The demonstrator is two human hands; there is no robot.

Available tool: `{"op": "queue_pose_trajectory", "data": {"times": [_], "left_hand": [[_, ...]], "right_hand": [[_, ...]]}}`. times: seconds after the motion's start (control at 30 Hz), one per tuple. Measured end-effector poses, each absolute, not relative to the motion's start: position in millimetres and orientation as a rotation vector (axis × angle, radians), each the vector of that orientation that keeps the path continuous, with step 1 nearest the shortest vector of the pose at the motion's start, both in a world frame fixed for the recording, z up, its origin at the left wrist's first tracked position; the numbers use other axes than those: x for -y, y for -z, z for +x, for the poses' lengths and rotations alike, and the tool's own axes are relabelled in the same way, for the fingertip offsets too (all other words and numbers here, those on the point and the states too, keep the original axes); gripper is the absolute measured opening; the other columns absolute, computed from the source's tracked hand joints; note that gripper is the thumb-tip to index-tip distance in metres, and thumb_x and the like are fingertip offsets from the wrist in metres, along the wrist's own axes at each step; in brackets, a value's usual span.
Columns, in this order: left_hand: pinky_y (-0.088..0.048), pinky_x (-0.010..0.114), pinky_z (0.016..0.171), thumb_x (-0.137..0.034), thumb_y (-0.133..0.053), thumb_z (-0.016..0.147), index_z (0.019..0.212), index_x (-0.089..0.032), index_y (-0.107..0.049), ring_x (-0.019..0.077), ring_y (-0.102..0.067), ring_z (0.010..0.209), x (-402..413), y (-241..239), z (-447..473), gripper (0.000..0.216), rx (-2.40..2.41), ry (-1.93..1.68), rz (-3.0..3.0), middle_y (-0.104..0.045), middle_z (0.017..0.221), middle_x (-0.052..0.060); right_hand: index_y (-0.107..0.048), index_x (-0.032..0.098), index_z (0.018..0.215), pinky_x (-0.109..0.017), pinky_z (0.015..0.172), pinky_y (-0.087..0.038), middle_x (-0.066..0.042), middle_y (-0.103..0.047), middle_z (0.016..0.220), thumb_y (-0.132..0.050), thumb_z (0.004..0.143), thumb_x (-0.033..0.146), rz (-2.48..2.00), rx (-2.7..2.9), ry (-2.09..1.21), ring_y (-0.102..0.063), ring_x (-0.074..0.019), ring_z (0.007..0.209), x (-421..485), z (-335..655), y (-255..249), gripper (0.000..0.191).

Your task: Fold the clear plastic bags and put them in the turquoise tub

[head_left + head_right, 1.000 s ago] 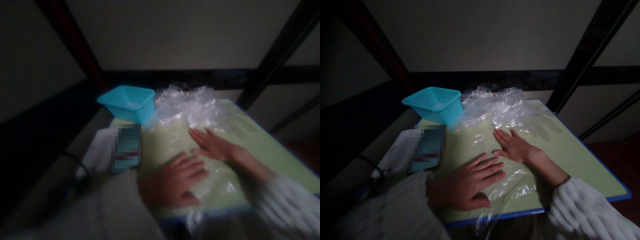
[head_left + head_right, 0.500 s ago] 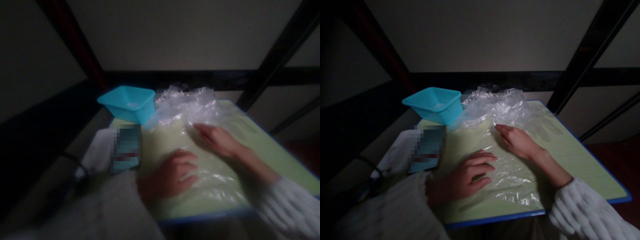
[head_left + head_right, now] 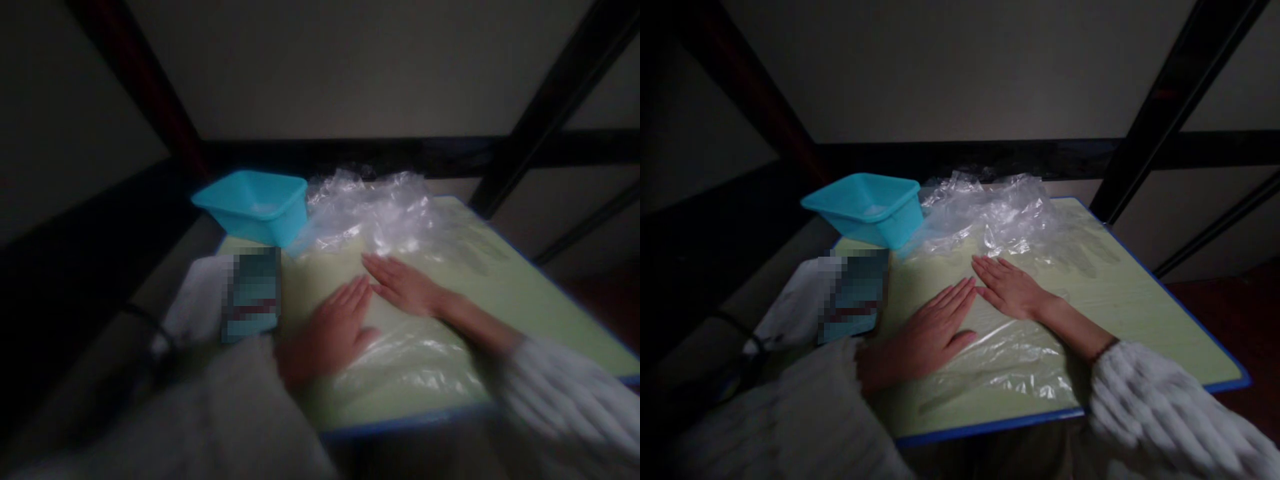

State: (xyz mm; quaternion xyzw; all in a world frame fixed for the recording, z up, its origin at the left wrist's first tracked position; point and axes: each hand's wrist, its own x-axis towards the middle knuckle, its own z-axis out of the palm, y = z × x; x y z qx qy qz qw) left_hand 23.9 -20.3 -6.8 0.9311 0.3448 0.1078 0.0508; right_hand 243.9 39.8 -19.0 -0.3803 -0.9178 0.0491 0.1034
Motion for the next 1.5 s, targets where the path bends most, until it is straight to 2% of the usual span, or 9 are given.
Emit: {"op": "queue_pose_trajectory", "data": {"times": [0.17, 0.43, 0.67, 0.93, 1.07, 1.17, 1.27, 1.37, 1.5], "left_hand": [[-0.022, 0.042, 0.116, -0.040, -0.042, 0.094, 0.141, -0.002, -0.027, 0.0261, -0.016, 0.144, 23.0, 1.6, 24.8, 0.062, -1.046, -0.323, 2.860, -0.025, 0.152, 0.022], [-0.026, 0.043, 0.116, -0.022, -0.052, 0.088, 0.140, -0.001, -0.032, 0.0307, -0.022, 0.141, 53.7, -20.9, 27.7, 0.059, -1.255, -0.134, 2.838, -0.027, 0.150, 0.023], [-0.036, 0.045, 0.112, -0.029, -0.053, 0.090, 0.146, -0.008, -0.022, 0.0290, -0.023, 0.141, 80.2, -12.4, 12.0, 0.068, -1.243, -0.230, 2.760, -0.023, 0.153, 0.018], [-0.031, 0.045, 0.114, -0.025, -0.053, 0.088, 0.145, -0.012, -0.027, 0.0256, -0.024, 0.142, 41.3, -11.5, 7.3, 0.064, -1.213, -0.291, 2.658, -0.025, 0.153, 0.014], [-0.031, 0.046, 0.114, -0.027, -0.058, 0.086, 0.144, -0.013, -0.031, 0.0275, -0.024, 0.141, 32.1, -8.9, 8.4, 0.065, -1.180, -0.215, 2.657, -0.027, 0.153, 0.015], [-0.030, 0.046, 0.114, -0.029, -0.058, 0.086, 0.143, -0.016, -0.031, 0.0271, -0.024, 0.142, 30.4, -5.4, 7.5, 0.065, -1.160, -0.275, 2.652, -0.027, 0.153, 0.012], [-0.031, 0.043, 0.114, -0.026, -0.050, 0.091, 0.141, -0.016, -0.034, 0.0242, -0.028, 0.140, 26.1, -0.5, 4.5, 0.053, -1.277, -0.467, 2.569, -0.031, 0.152, 0.012], [-0.035, 0.045, 0.110, -0.022, -0.047, 0.090, 0.133, -0.016, -0.041, 0.0256, -0.040, 0.133, 17.4, 5.1, -0.5, 0.044, -1.465, -0.632, 2.473, -0.046, 0.140, 0.013], [-0.043, 0.047, 0.098, -0.021, -0.055, 0.082, 0.115, -0.016, -0.051, 0.0278, -0.052, 0.113, 7.5, 5.9, -6.7, 0.033, -1.613, -0.646, 2.405, -0.057, 0.116, 0.011]], "right_hand": [[-0.026, 0.014, 0.148, -0.045, 0.115, -0.022, -0.011, -0.025, 0.153, -0.023, 0.099, 0.050, -1.132, 2.705, -0.114, -0.023, -0.0239, 0.142, -40.6, 242.5, 21.9, 0.062], [-0.028, 0.015, 0.148, -0.045, 0.114, -0.025, -0.011, -0.030, 0.151, -0.024, 0.099, 0.046, -1.092, 2.649, -0.111, -0.028, -0.0248, 0.140, -38.9, 239.6, 25.5, 0.058], [-0.028, 0.012, 0.148, -0.045, 0.115, -0.023, -0.013, -0.029, 0.151, -0.026, 0.099, 0.043, -1.108, 2.632, -0.142, -0.027, -0.0249, 0.140, -36.1, 236.9, 23.0, 0.057], [-0.030, 0.010, 0.147, -0.047, 0.115, -0.024, -0.015, -0.028, 0.151, -0.026, 0.099, 0.045, -1.195, 2.608, -0.170, -0.026, -0.0262, 0.140, -33.3, 234.0, 18.2, 0.059], [-0.031, 0.010, 0.146, -0.047, 0.115, -0.024, -0.015, -0.028, 0.151, -0.028, 0.099, 0.045, -1.191, 2.604, -0.221, -0.026, -0.0262, 0.140, -30.8, 237.2, 9.5, 0.059], [-0.034, 0.012, 0.145, -0.047, 0.113, -0.028, -0.015, -0.033, 0.150, -0.032, 0.098, 0.042, -1.172, 2.573, -0.289, -0.031, -0.0259, 0.138, -31.3, 242.2, -0.4, 0.055], [-0.047, 0.016, 0.136, -0.047, 0.108, -0.034, -0.014, -0.047, 0.141, -0.035, 0.098, 0.037, -1.144, 2.463, -0.312, -0.043, -0.0256, 0.131, -34.2, 246.4, -9.8, 0.045], [-0.061, 0.015, 0.113, -0.042, 0.093, -0.047, -0.015, -0.062, 0.116, -0.039, 0.097, 0.033, -1.166, 2.380, -0.344, -0.058, -0.0249, 0.108, -36.8, 251.0, -18.9, 0.032], [-0.060, 0.016, 0.089, -0.035, 0.070, -0.050, -0.010, -0.061, 0.087, -0.048, 0.092, 0.038, -1.226, 2.389, -0.438, -0.059, -0.0212, 0.079, -39.9, 264.0, -29.0, 0.025]]}}
